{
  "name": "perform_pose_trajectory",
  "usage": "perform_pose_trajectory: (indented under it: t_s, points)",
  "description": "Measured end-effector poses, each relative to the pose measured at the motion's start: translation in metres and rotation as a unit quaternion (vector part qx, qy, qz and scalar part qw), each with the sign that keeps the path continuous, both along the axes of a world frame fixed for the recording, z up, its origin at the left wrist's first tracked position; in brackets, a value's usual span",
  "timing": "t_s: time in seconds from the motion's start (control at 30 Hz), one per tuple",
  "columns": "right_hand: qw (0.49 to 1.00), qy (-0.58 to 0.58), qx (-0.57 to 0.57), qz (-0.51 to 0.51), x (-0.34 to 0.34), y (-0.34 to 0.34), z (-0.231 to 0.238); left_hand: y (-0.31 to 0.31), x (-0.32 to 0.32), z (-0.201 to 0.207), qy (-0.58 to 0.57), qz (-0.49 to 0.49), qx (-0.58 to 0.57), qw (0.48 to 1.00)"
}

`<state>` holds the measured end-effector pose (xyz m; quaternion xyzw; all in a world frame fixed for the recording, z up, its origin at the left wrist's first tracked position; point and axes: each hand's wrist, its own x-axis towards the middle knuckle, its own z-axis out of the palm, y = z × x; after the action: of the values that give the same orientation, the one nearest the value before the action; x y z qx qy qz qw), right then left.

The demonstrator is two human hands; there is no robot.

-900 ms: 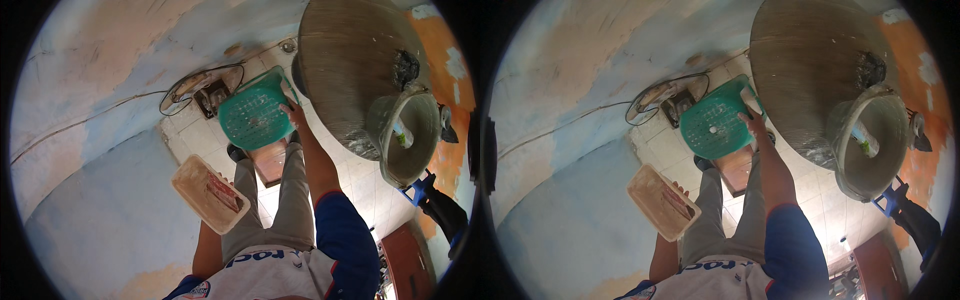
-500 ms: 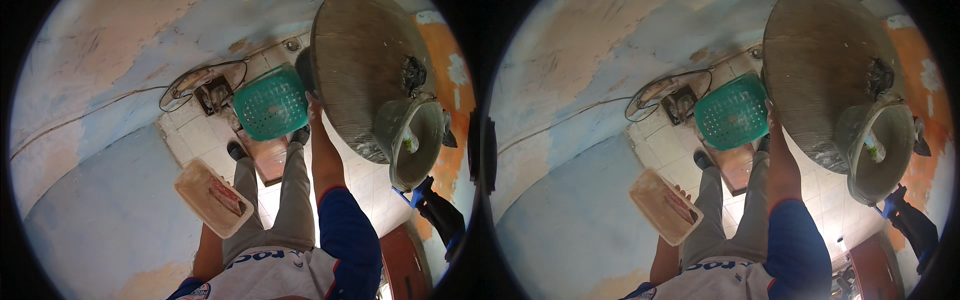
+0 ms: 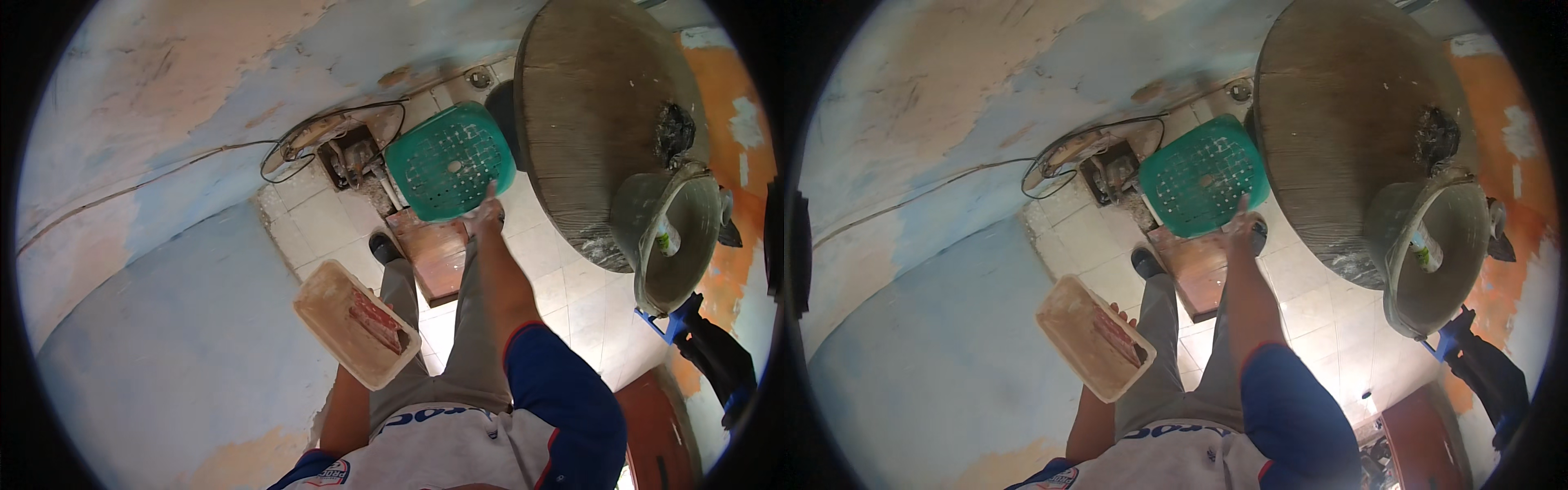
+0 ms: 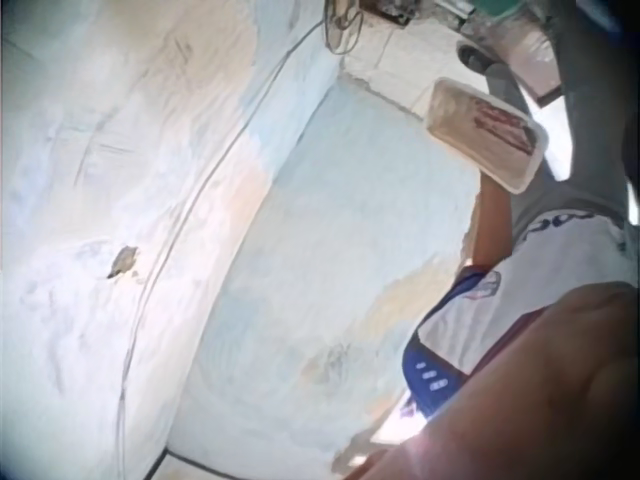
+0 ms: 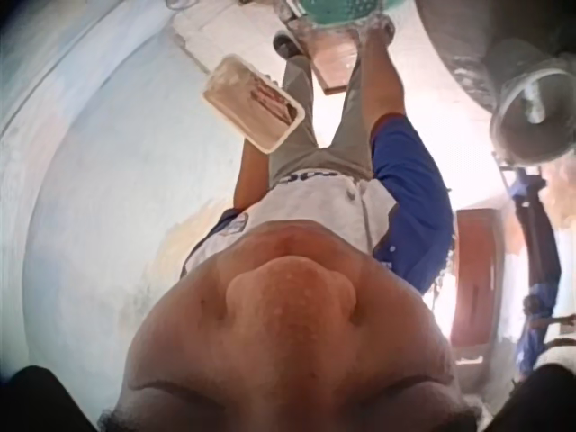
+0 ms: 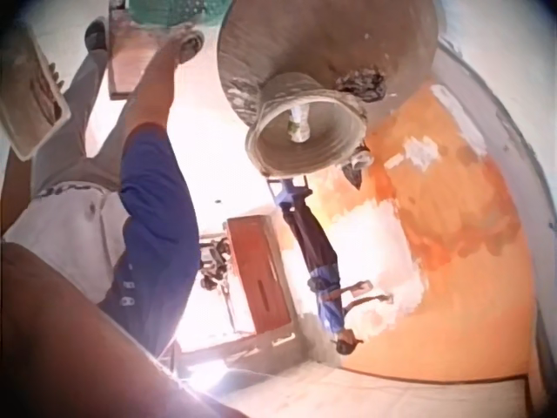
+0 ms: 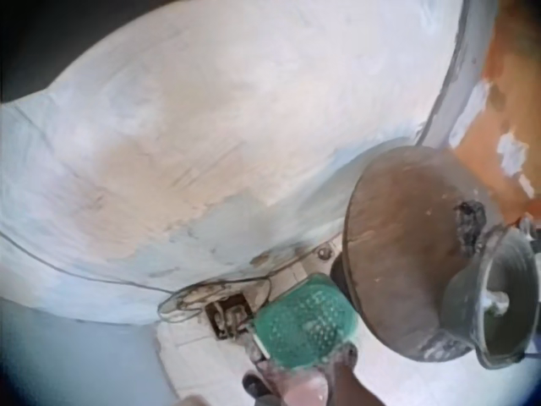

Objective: The person prepares a plaster mixture by adding water and powder into a bucket, stirring it by hand, and then transferring and mixing it in a small container using a scraper.

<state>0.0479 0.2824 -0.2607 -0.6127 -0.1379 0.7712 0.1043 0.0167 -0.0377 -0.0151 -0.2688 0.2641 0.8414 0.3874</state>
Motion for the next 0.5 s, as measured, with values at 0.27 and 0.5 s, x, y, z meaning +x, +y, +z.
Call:
perform_pose_trajectory:
  t_s: [0.27, 0.5]
  points:
    - [0.987, 0.155, 0.028, -0.019, -0.020, -0.015, -0.030, 0.016, -0.023, 0.004, 0.004, -0.048, 0.014, 0.999]
    - [0.991, 0.110, -0.023, -0.076, -0.013, -0.040, -0.011, -0.014, -0.016, -0.009, 0.007, 0.000, -0.069, 0.998]
